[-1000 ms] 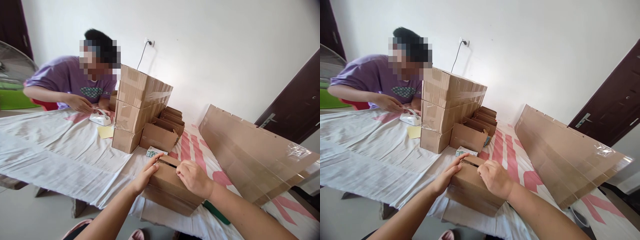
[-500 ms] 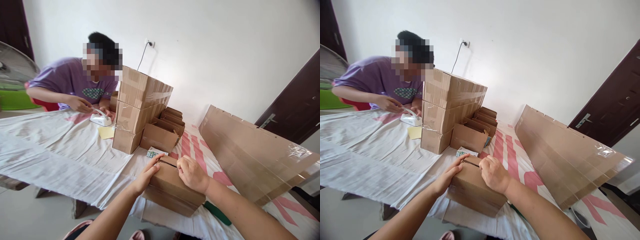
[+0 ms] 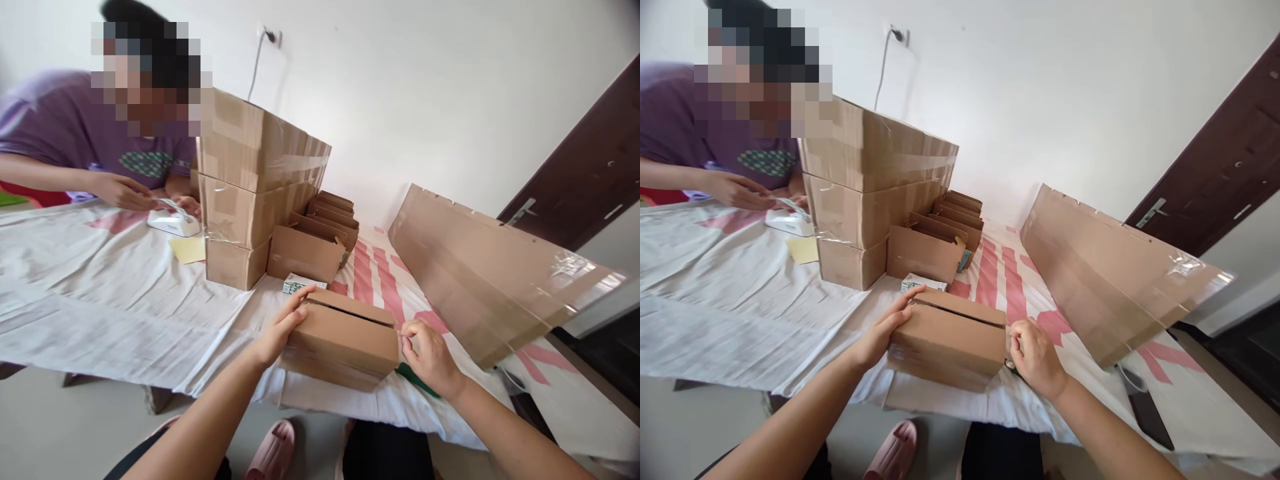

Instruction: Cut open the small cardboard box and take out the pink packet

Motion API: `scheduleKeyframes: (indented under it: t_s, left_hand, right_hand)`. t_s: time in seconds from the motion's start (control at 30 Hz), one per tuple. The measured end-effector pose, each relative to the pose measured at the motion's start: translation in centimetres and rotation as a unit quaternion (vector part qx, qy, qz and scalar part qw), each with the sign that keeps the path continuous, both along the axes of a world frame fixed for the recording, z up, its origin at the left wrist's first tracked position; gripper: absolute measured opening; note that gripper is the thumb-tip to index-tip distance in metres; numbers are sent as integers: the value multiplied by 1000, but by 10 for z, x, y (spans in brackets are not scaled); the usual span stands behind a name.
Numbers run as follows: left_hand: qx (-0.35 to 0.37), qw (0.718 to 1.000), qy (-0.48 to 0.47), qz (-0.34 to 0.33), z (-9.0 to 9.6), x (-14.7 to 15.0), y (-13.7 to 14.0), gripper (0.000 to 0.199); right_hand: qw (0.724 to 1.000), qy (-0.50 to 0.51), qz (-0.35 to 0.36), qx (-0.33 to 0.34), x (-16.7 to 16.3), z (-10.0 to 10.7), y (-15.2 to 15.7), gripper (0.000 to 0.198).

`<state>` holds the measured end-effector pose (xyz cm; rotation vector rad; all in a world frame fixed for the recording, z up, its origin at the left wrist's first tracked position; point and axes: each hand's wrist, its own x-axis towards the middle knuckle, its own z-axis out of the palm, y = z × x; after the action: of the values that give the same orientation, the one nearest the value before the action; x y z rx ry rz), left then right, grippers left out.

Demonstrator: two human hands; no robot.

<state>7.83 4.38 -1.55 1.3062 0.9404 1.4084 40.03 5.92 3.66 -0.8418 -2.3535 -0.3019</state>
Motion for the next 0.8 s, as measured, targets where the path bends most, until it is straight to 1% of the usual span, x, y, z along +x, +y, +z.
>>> scheduleKeyframes:
  t_s: [0.03,0.1,0.17,0.2,0.23,0.27,0.33,0.4,0.5,0.6,0.63,0.7,0.8]
  left_hand:
    - [-1,1000,2,1,0,1,1,62]
    - [-3,1000,2,5,-1,2,2,62]
    - [-6,1000,-6,11,-2,2,4,62]
    - [-7,1000,-8,16,-2,3,4,62]
    - [-8,1000,-8,22,-2,3,5,62]
    - [-9,1000,-7,28,-3,3,5,62]
    - [-12,999,-1,36,-4,3,5,61]
    - [-13,999,1,36,-5,2,5,60]
    - [-7,1000,2,28,-7,1,5,61]
    - [0,1000,10,22,-7,1,4,62]
    - [1,1000,11,20,-7,1,4,62]
    - [0,1000,10,21,-7,1,5,62]
    - [-6,999,16,33,-7,1,5,62]
  right_hand:
    - [999,-11,-18,-37,13,-9,-6,23]
    - [989,-36,-43,-138,33,-28,-19,21]
    - [966,-47,-56,-248,46,-44,-33,19]
    - [953,-47,-63,-293,50,-51,-39,19]
    - [942,-47,-72,-324,53,-57,-44,19]
    - [936,-47,-83,-340,55,-62,-47,19]
    - [938,-51,-109,-325,57,-71,-50,20]
    - [952,-67,-126,-272,58,-78,-50,22]
    - [970,-115,-114,-182,58,-88,-48,24]
    - [975,-159,-96,-123,56,-94,-50,22]
    - [975,-166,-97,-111,55,-94,-51,23]
    - [976,-160,-95,-110,54,-94,-52,25]
    - [980,-115,-81,-139,56,-94,-53,28]
